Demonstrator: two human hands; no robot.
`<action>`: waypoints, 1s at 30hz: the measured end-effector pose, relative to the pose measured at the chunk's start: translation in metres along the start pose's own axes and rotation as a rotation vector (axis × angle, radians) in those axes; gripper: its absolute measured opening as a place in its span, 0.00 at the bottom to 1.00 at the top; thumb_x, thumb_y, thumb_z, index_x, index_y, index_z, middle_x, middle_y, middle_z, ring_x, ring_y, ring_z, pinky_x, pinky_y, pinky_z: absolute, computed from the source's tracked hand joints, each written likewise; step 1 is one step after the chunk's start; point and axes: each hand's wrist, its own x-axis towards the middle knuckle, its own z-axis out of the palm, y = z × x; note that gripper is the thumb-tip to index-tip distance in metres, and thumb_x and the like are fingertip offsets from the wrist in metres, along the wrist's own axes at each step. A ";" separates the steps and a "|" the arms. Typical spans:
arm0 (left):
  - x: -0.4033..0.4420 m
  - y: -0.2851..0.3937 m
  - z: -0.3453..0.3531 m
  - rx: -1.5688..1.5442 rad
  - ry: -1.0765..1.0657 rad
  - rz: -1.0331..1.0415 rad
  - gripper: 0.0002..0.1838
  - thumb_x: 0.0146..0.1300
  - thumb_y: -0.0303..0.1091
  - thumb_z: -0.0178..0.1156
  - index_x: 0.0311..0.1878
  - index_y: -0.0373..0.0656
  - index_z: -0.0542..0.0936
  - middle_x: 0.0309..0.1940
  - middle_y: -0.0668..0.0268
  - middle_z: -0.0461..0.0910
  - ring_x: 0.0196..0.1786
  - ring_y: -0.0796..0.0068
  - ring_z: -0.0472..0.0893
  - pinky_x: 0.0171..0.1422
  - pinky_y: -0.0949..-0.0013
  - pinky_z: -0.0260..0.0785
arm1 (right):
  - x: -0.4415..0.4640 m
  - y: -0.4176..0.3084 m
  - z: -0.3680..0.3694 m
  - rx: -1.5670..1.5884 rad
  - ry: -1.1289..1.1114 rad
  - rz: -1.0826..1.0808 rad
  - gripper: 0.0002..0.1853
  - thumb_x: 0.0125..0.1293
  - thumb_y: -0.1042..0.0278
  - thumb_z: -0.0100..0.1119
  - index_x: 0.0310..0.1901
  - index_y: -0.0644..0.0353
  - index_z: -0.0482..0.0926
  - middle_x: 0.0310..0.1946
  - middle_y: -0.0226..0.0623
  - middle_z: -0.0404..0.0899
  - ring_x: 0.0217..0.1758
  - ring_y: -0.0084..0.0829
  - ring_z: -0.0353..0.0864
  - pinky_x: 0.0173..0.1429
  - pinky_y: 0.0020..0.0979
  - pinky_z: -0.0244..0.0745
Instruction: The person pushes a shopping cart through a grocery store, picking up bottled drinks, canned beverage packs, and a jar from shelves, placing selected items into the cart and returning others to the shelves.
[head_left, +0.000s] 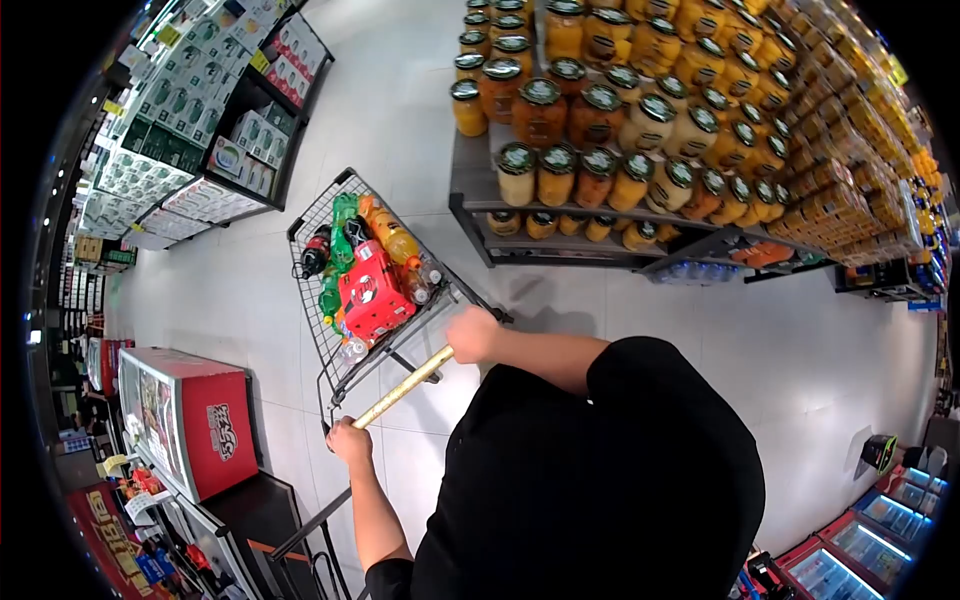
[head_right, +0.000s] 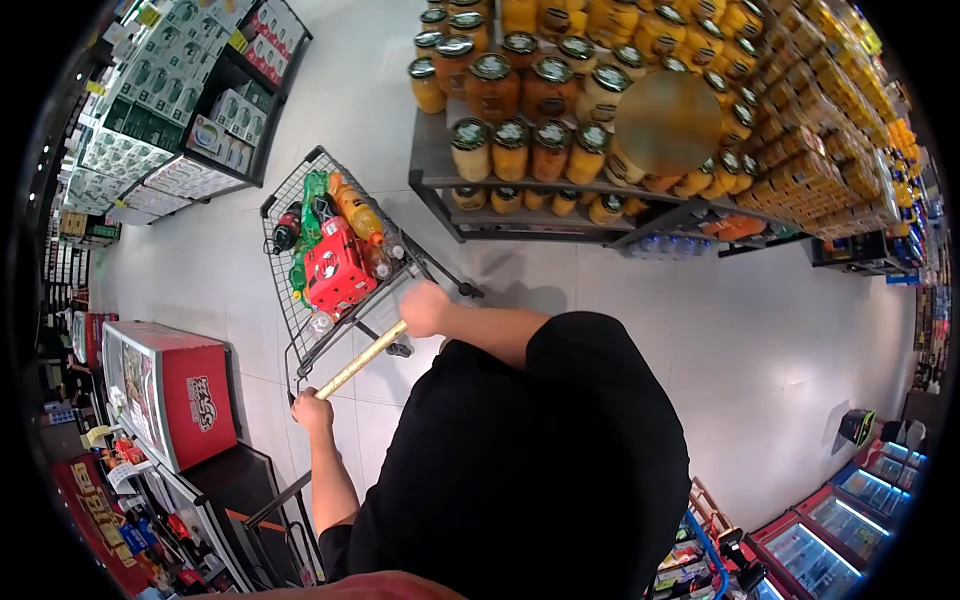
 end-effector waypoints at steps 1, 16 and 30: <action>0.013 -0.006 0.002 -0.019 0.035 0.022 0.09 0.63 0.31 0.63 0.40 0.48 0.91 0.42 0.58 0.89 0.52 0.52 0.86 0.68 0.49 0.71 | 0.013 -0.001 0.000 0.011 0.013 0.023 0.10 0.56 0.60 0.66 0.33 0.53 0.93 0.32 0.38 0.91 0.38 0.42 0.92 0.46 0.45 0.82; 0.242 -0.056 -0.019 -0.020 0.173 0.263 0.06 0.58 0.28 0.63 0.29 0.47 0.88 0.33 0.60 0.86 0.41 0.51 0.86 0.51 0.48 0.73 | 0.189 -0.003 -0.048 0.083 -0.127 0.213 0.11 0.60 0.58 0.65 0.37 0.51 0.94 0.35 0.38 0.93 0.41 0.40 0.94 0.52 0.43 0.81; 0.461 -0.089 -0.048 0.048 0.087 0.413 0.06 0.63 0.32 0.62 0.35 0.49 0.89 0.37 0.63 0.86 0.47 0.57 0.86 0.60 0.51 0.69 | 0.344 -0.006 -0.068 0.110 -0.167 0.406 0.15 0.65 0.56 0.64 0.46 0.52 0.95 0.43 0.40 0.94 0.49 0.41 0.94 0.55 0.44 0.85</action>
